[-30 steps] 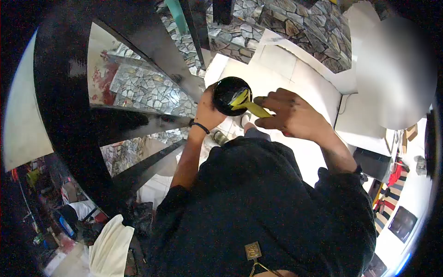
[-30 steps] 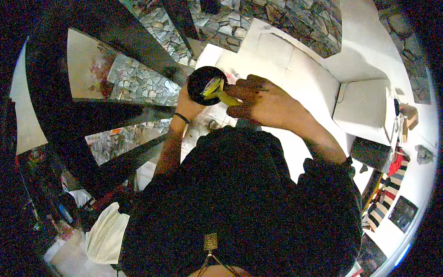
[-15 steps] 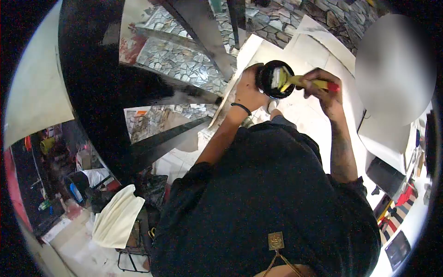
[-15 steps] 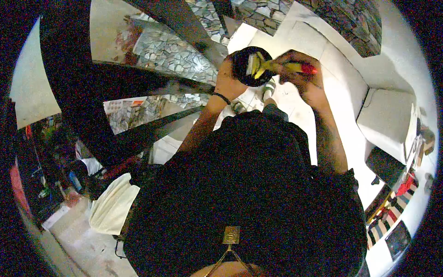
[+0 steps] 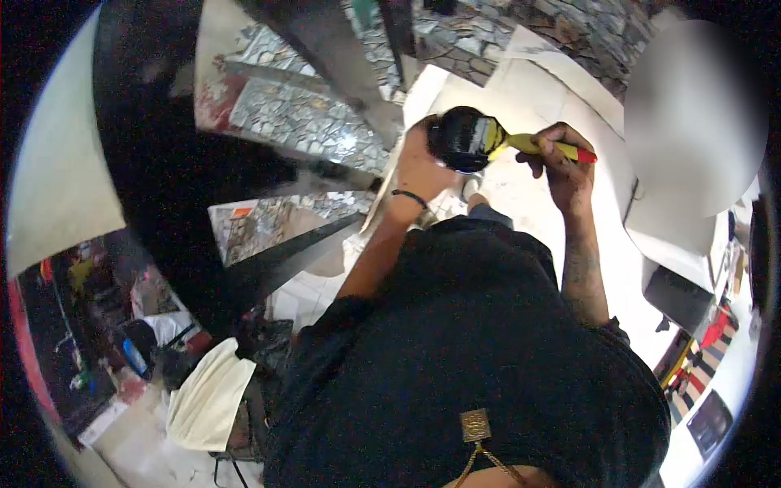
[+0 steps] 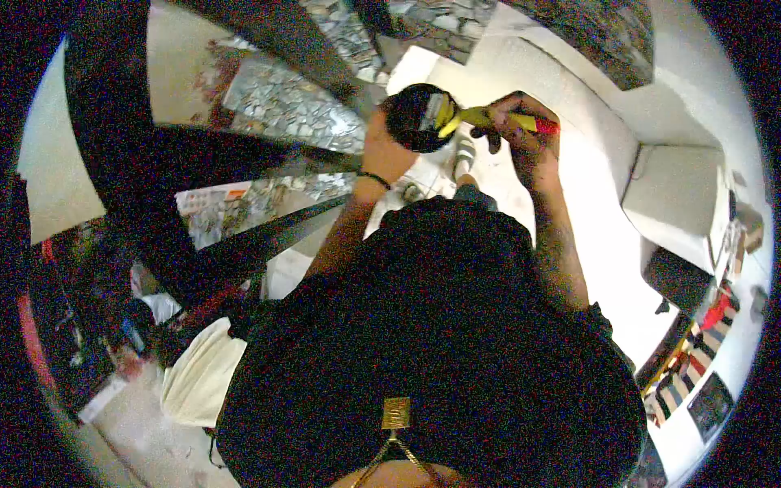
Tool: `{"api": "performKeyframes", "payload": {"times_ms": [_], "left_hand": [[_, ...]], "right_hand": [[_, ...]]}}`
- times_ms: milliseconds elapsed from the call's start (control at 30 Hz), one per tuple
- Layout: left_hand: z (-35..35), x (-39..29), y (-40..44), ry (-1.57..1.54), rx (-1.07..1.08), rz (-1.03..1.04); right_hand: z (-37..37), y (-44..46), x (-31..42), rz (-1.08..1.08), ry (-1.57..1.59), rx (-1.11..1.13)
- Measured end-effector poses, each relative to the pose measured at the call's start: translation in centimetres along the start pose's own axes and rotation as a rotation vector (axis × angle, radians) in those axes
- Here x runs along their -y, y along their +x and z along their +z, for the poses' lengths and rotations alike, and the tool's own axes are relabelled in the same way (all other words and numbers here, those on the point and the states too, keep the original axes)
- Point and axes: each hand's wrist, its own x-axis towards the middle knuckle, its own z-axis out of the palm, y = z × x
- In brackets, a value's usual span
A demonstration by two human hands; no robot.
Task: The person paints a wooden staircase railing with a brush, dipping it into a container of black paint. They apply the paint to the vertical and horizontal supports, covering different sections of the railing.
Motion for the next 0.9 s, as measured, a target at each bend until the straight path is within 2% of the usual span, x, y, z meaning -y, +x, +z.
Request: {"api": "performKeyframes", "payload": {"times_ms": [33, 100, 233, 300, 333, 433, 533, 667, 833, 900], "left_hand": [[-0.2, -0.8, 0.2, -0.089, 0.009, -0.038], [-0.6, -0.8, 0.3, 0.105, -0.001, -0.037], [-0.5, -0.8, 0.6, 0.103, -0.051, 0.01], [-0.6, -1.6, 0.7, 0.178, -0.022, 0.055], [-0.6, -2.0, 1.0, 0.214, -0.011, 0.081], [0.9, 0.9, 1.1, 0.046, -0.021, 0.038], [0.0, 0.6, 1.6, 0.132, -0.018, 0.122], [-0.8, -1.5, 1.7, 0.124, -0.062, 0.075], [-0.8, -1.6, 1.9, 0.238, -0.047, 0.188], [-0.4, -1.1, 1.8, 0.231, -0.018, 0.184]], "right_hand": [[-0.4, 0.0, 0.1, -0.002, 0.085, -0.026], [-1.0, -0.1, 0.4, -0.021, 0.101, -0.065], [-1.0, -0.3, 0.7, 0.021, -0.09, 0.004], [-0.3, -0.1, 0.3, 0.086, -0.079, 0.031], [0.2, -0.1, 0.1, 0.053, -0.001, 0.019], [0.1, -0.2, 0.4, 0.024, 0.11, -0.03], [-0.4, -0.2, 1.3, 0.005, 0.17, -0.063], [-2.0, -0.9, 0.5, -0.004, 0.1, -0.032], [-0.6, -1.2, 1.3, 0.018, 0.052, -0.119], [-0.1, -0.7, 2.6, 0.025, -0.168, -0.06]]}}
